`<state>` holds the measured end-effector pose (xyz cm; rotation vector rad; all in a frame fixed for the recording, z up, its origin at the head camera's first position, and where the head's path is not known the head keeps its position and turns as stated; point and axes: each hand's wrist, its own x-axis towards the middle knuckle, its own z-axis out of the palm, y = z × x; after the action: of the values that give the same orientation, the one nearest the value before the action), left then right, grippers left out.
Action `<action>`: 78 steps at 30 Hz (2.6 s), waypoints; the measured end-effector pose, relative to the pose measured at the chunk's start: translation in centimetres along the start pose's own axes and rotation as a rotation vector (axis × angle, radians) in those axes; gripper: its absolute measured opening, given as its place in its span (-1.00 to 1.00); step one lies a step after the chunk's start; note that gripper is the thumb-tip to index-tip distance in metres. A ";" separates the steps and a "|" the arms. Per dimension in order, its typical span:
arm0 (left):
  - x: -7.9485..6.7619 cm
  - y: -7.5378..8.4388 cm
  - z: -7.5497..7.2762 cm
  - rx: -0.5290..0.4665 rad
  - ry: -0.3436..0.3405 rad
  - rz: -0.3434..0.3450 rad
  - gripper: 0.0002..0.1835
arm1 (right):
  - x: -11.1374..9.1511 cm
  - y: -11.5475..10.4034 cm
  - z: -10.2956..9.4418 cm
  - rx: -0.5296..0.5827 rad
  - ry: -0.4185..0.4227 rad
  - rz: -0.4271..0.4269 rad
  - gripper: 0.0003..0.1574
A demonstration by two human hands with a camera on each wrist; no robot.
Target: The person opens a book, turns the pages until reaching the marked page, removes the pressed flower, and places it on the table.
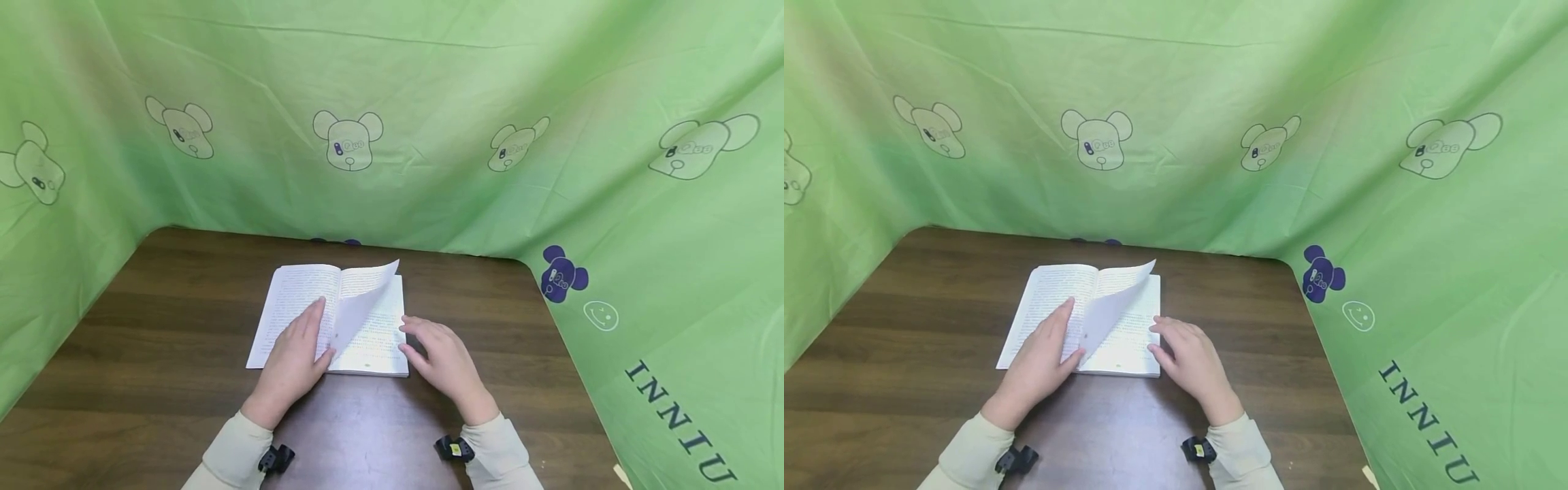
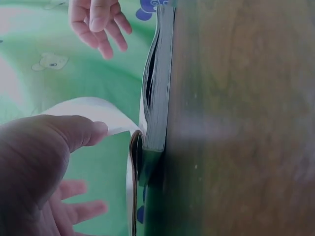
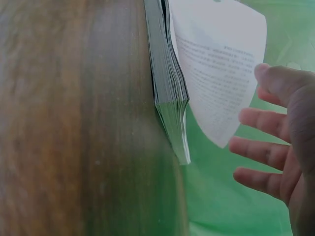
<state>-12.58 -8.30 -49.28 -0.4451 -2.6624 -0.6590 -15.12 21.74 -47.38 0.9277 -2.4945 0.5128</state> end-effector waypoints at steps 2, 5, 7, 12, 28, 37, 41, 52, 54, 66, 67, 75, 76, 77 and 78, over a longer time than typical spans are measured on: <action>0.0 0.0 -0.2 0.022 0.026 -0.003 0.12 | 0.0 -0.1 0.0 -0.007 -0.033 0.006 -0.60; -0.1 -0.1 -0.4 0.066 0.045 -0.008 0.26 | 0.0 -0.1 0.0 -0.002 -0.077 0.014 -0.57; -0.1 -0.2 -0.5 0.097 0.057 -0.007 0.29 | 0.0 -0.1 0.0 0.004 -0.098 0.015 -0.57; -0.1 -0.4 -0.7 0.141 0.054 -0.018 0.31 | -0.1 0.0 0.1 0.005 -0.137 0.015 -0.55; -0.3 -0.9 -0.9 0.130 -0.177 0.025 0.00 | -0.3 -0.1 0.2 0.027 -0.251 0.037 -0.35; -0.5 -1.0 -1.1 0.075 -0.272 0.000 -0.20 | -0.6 -0.3 0.4 0.044 -0.394 0.093 -0.13; -0.5 -0.8 -1.3 0.050 -0.330 -0.015 -0.28 | -0.6 -0.4 0.4 0.056 -0.436 0.103 -0.10; -0.7 -0.4 -1.5 -0.008 -0.401 -0.082 -0.43 | -0.8 -0.4 0.5 0.077 -0.452 0.043 -0.21; -0.8 -0.4 -1.5 -0.011 -0.399 -0.090 -0.44 | -0.8 -0.4 0.6 0.086 -0.458 0.029 -0.23; -0.8 -0.6 -1.5 -0.021 -0.427 -0.114 -0.44 | -0.8 -0.3 0.7 0.080 -0.473 0.035 -0.22; -0.8 -0.6 -1.5 -0.024 -0.429 -0.114 -0.42 | -0.8 -0.3 0.8 0.075 -0.473 0.036 -0.23; -0.8 -0.6 -1.4 -0.026 -0.432 -0.122 -0.35 | -0.7 -0.3 0.9 0.066 -0.473 0.055 -0.28; -0.7 -0.6 -1.4 -0.026 -0.430 -0.121 -0.35 | -0.7 -0.3 0.9 0.068 -0.472 0.058 -0.29; -0.7 -0.6 -1.4 -0.025 -0.428 -0.121 -0.36 | -0.7 -0.3 0.9 0.072 -0.473 0.062 -0.29; -0.7 -0.6 -1.4 -0.024 -0.428 -0.123 -0.36 | -0.7 -0.3 0.9 0.073 -0.474 0.064 -0.29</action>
<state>-11.78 -9.68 -48.62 -0.4763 -3.1097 -0.6977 -14.71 21.42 -48.46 1.1054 -2.9521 0.4471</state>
